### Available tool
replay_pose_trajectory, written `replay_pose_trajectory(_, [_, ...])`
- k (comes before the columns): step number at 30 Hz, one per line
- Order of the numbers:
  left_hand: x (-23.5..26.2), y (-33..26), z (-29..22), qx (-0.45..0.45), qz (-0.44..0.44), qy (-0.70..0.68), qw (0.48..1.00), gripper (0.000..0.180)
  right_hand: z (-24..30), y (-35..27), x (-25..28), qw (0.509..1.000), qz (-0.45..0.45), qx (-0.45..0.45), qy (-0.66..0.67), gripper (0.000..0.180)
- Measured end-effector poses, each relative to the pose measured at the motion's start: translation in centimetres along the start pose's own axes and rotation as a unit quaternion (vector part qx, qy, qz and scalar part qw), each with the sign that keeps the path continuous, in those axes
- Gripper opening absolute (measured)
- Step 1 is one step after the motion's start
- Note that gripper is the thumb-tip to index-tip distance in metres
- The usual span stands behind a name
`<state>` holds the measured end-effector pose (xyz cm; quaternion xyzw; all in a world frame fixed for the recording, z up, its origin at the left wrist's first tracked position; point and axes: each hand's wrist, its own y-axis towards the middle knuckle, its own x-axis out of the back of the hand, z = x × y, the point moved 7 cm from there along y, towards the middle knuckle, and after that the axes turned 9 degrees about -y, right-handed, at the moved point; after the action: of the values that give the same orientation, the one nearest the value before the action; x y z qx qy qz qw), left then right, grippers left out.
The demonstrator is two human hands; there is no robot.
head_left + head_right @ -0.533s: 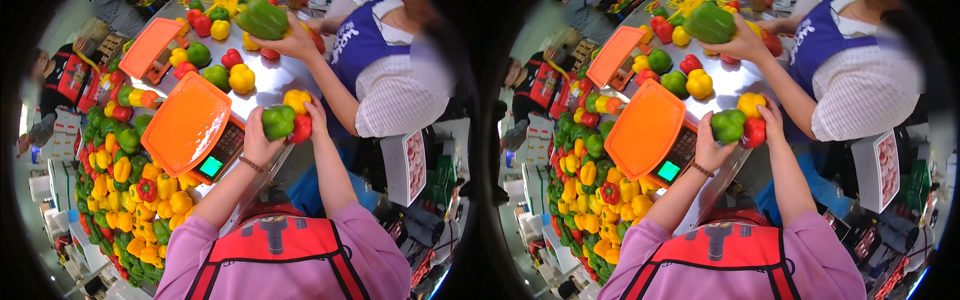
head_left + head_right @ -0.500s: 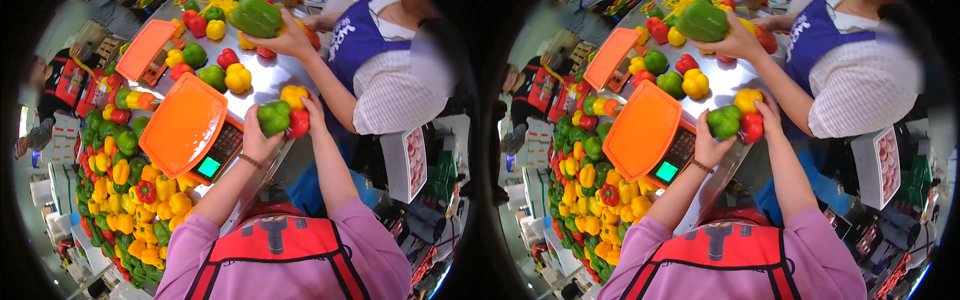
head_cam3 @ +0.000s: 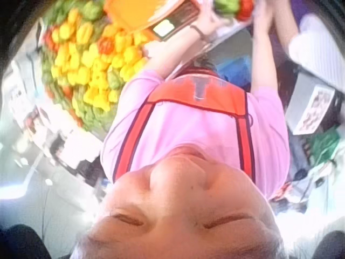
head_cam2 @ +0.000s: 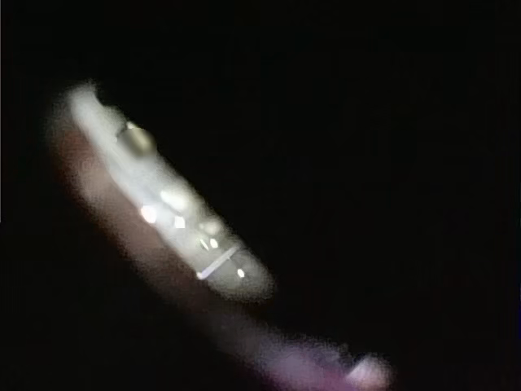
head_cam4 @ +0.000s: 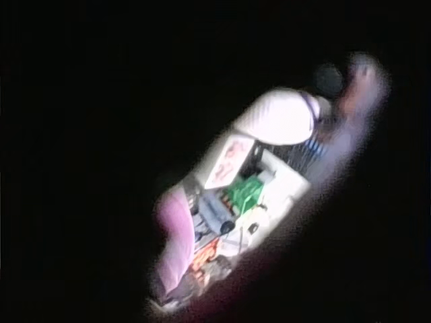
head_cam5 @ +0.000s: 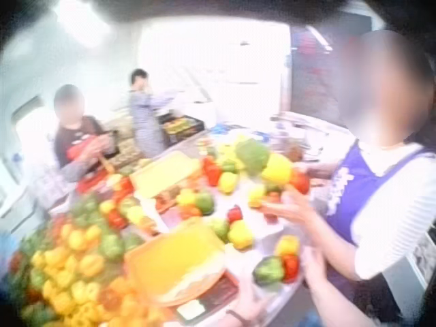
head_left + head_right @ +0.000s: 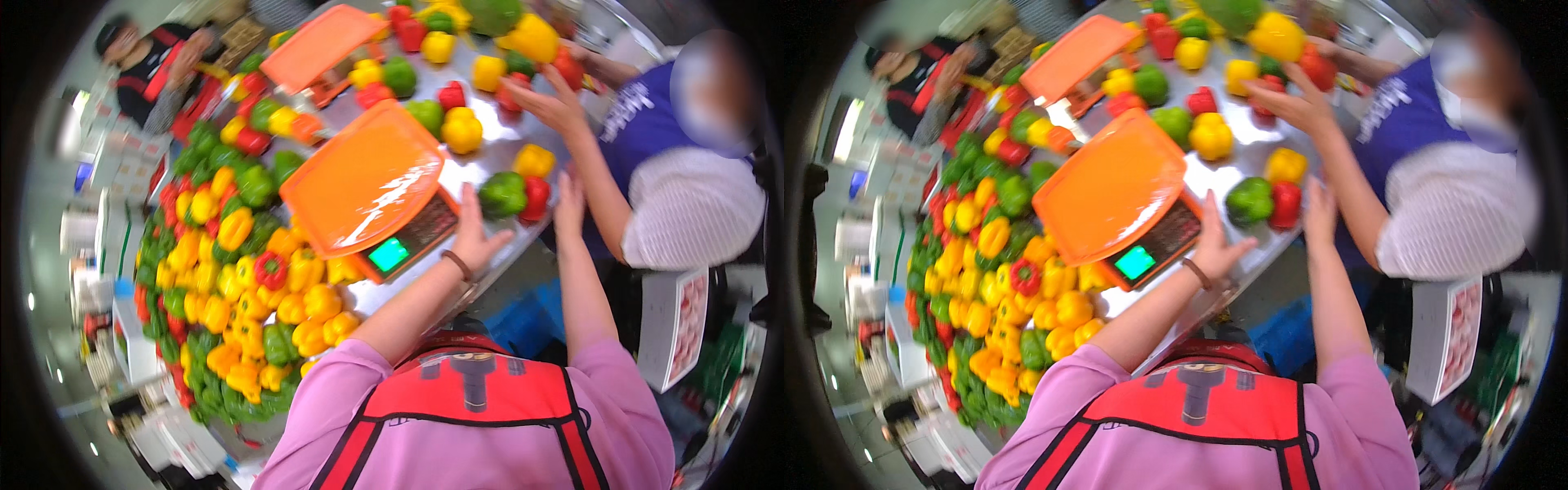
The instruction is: The person selects red, yellow, and green bell peppers from a large pile on a metal table. They place the peppers on a digital scale, then thread them onto a skewer in a repeating color pattern. The person uses a yellow rubber band to secure the peppers on the skewer and places the finished product on the table.
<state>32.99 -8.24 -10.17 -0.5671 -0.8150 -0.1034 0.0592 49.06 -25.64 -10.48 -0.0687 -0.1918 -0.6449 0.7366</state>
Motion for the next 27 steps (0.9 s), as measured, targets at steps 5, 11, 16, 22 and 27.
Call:
replay_pose_trajectory(5, [6.4,-7.1,-2.1,-0.009,0.032,-0.061,0.998,0.091,9.7,-8.9,-2.6,0.987,0.102,0.118,0.026,0.04])
replay_pose_trajectory(11, [18.8,-18.7,0.7,0.106,-0.138,-0.127,0.977,0.051,22.7,-18.5,-18.1,0.844,0.403,0.353,0.0,0.047])
replay_pose_trajectory(16, [27.2,-29.4,-0.2,0.084,-0.411,-0.264,0.869,0.041,30.1,-26.1,-30.6,0.762,0.438,0.477,0.019,0.063])
replay_pose_trajectory(22, [29.4,-36.2,-0.9,0.066,-0.546,-0.249,0.797,0.037,30.3,-30.3,-40.7,0.704,0.421,0.555,-0.141,0.076])
replay_pose_trajectory(27, [29.4,-35.6,-2.0,0.045,-0.562,-0.28,0.777,0.059,27.9,-30.5,-40.3,0.754,0.617,0.223,0.03,0.073])
